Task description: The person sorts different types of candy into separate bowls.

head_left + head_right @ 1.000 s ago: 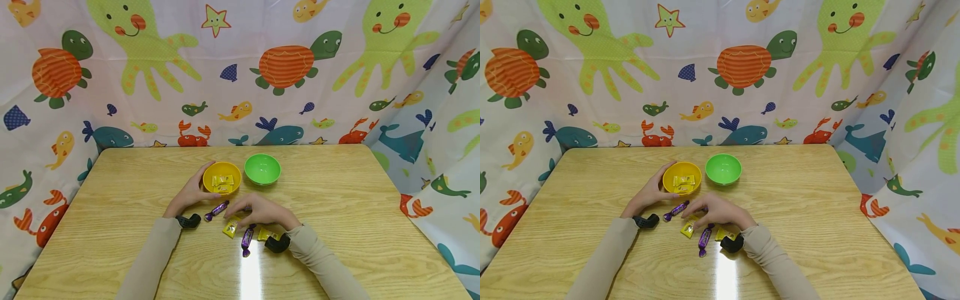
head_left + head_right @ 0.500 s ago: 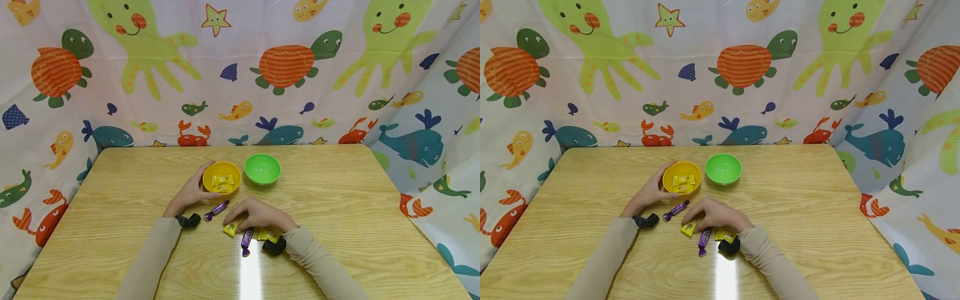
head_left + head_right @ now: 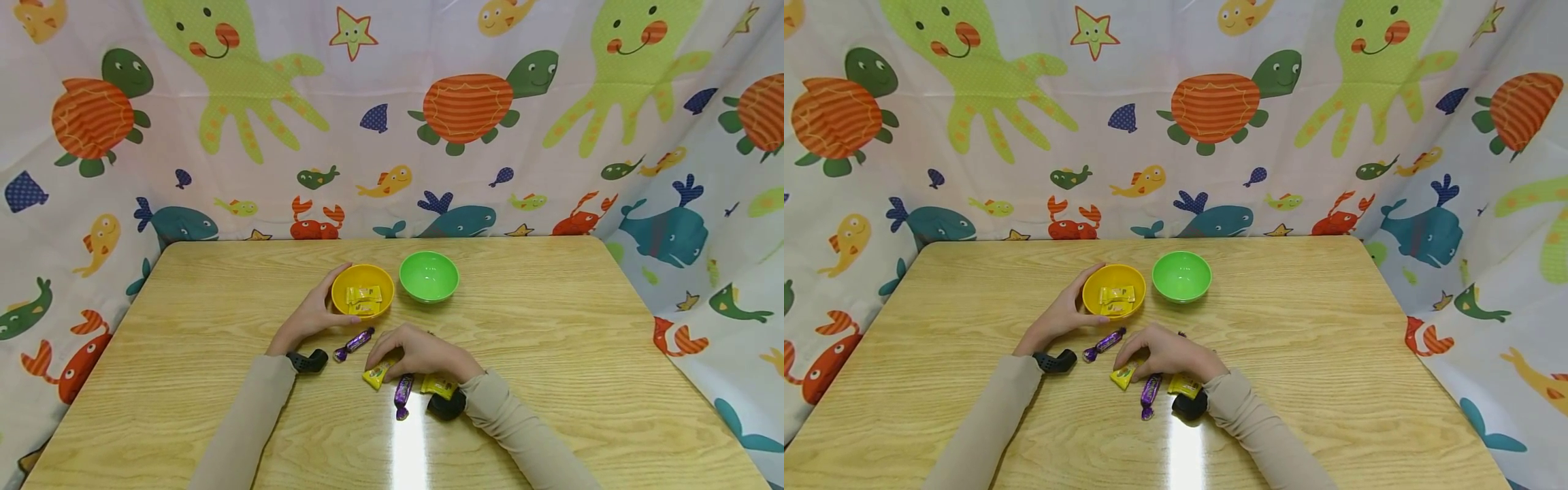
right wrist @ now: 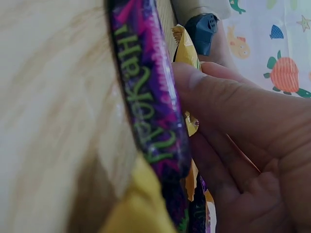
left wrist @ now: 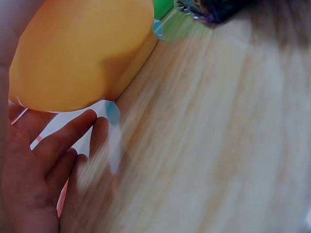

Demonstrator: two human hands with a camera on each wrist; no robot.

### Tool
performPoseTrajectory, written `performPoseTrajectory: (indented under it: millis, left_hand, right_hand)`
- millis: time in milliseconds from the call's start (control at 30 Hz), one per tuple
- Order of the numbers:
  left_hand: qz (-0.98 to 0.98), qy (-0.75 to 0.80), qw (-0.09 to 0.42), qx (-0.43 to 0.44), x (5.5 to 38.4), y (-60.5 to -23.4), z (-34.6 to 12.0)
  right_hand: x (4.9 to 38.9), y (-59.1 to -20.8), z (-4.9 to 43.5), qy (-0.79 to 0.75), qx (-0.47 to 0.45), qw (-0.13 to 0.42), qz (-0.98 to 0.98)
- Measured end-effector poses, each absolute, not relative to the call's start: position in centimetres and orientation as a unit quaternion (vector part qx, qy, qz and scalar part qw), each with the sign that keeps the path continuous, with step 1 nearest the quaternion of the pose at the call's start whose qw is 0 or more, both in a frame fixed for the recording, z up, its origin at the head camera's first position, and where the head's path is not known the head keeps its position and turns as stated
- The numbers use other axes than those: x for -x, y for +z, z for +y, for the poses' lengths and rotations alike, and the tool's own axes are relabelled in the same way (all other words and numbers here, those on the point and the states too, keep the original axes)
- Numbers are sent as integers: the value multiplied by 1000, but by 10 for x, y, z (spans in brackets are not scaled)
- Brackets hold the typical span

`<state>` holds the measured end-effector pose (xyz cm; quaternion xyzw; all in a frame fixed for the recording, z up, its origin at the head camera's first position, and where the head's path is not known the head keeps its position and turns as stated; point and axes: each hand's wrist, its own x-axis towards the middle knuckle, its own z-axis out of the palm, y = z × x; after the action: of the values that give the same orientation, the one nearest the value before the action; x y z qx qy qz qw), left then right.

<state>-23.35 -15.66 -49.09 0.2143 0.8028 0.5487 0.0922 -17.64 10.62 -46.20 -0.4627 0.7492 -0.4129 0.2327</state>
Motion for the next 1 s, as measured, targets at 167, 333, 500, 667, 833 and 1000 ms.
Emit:
performPoseTrajectory:
  millis: [167,333,500,667,833,1000]
  left_hand:
    - [799,553,92,-217,233,-490,-156]
    - [800,552,91,-217,232,-490,-157]
    - [798,554,86,-220,233,-490,-157]
    - [796,556,84,-225,233,-490,-156]
    - [793,560,90,-222,233,-490,-156]
    - [797,554,97,-220,231,-483,-154]
  right_hand:
    - [176,-463,105,-408,478,224,745]
    - [176,-461,105,-400,487,221,745]
    - [176,-458,104,-385,488,212,754]
    - [176,-455,103,-387,484,202,759]
    - [176,-449,102,-395,481,191,759]
    - [179,-441,102,-416,473,178,756]
